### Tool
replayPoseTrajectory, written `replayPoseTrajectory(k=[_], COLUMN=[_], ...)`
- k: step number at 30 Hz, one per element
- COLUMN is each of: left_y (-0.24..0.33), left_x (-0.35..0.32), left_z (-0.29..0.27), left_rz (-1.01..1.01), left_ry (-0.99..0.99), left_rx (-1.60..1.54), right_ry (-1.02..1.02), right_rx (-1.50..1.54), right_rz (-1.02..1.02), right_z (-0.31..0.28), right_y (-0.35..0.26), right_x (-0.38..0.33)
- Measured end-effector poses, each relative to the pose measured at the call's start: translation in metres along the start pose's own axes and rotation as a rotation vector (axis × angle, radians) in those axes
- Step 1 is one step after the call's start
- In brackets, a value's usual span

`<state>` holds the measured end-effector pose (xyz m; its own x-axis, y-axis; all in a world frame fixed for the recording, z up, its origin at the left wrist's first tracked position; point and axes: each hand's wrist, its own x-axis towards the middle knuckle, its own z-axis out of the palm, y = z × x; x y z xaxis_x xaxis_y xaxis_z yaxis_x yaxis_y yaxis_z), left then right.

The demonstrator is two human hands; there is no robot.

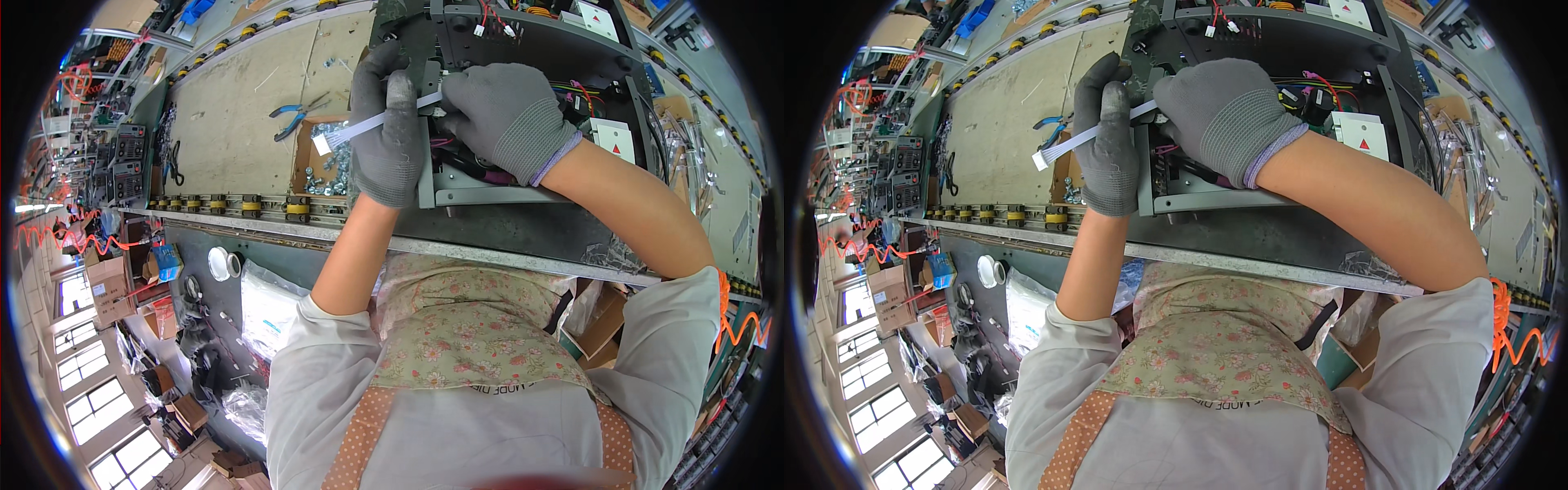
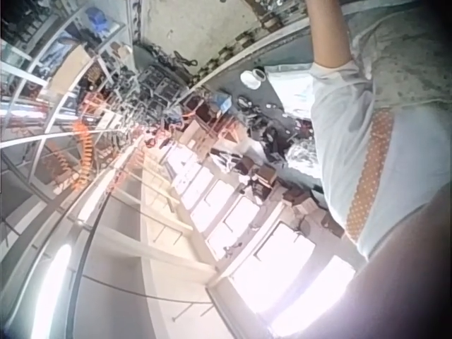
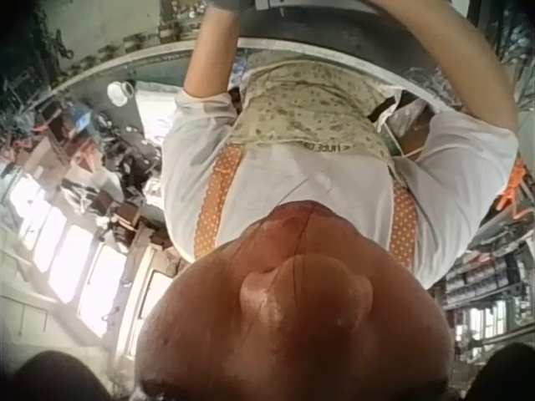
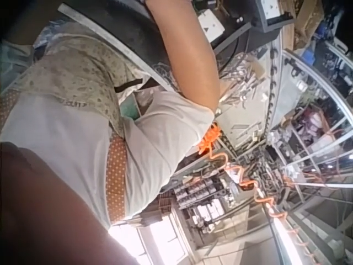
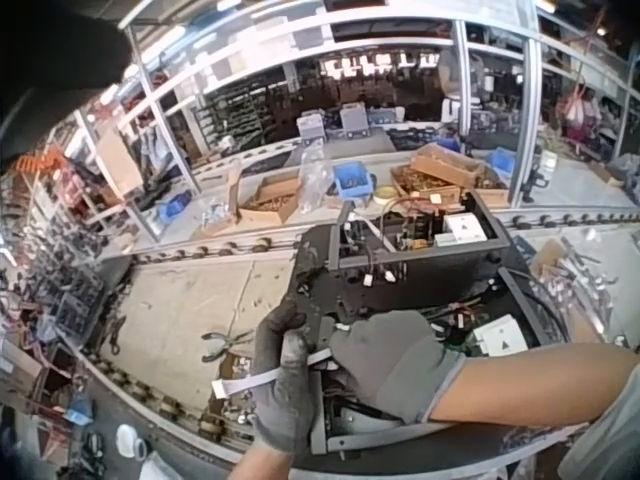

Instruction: Assembling the internal wiring and components of an electronic power supply unit on a production line.

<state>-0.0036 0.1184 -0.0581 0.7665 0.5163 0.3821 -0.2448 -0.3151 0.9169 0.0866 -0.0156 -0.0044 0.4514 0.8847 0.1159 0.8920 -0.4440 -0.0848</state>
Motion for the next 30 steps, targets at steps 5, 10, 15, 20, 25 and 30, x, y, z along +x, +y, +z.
replayPoseTrajectory(k=[5,10,15,20,25,30], left_y=[-0.016,-0.013,-0.004,-0.016,-0.01,-0.014], left_x=[0.004,0.004,0.001,-0.003,0.003,0.003], left_z=[0.003,0.007,0.006,0.002,0.001,0.003], left_rz=[0.073,0.001,-0.005,0.014,-0.066,-0.042], left_ry=[-0.019,-0.045,-0.035,0.058,-0.152,-0.126], left_rx=[-0.068,-0.163,-0.115,-0.012,-0.064,-0.026], right_ry=[0.129,0.232,0.082,-0.215,-0.219,-0.138], right_rx=[-0.045,0.039,0.213,0.282,0.17,0.149], right_rz=[-0.118,-0.255,-0.103,-0.058,0.026,0.066], right_z=[0.013,0.009,0.002,0.006,0.017,0.03], right_y=[0.008,0.018,0.038,0.067,0.053,0.048], right_x=[0.007,0.016,0.028,0.033,0.037,0.043])
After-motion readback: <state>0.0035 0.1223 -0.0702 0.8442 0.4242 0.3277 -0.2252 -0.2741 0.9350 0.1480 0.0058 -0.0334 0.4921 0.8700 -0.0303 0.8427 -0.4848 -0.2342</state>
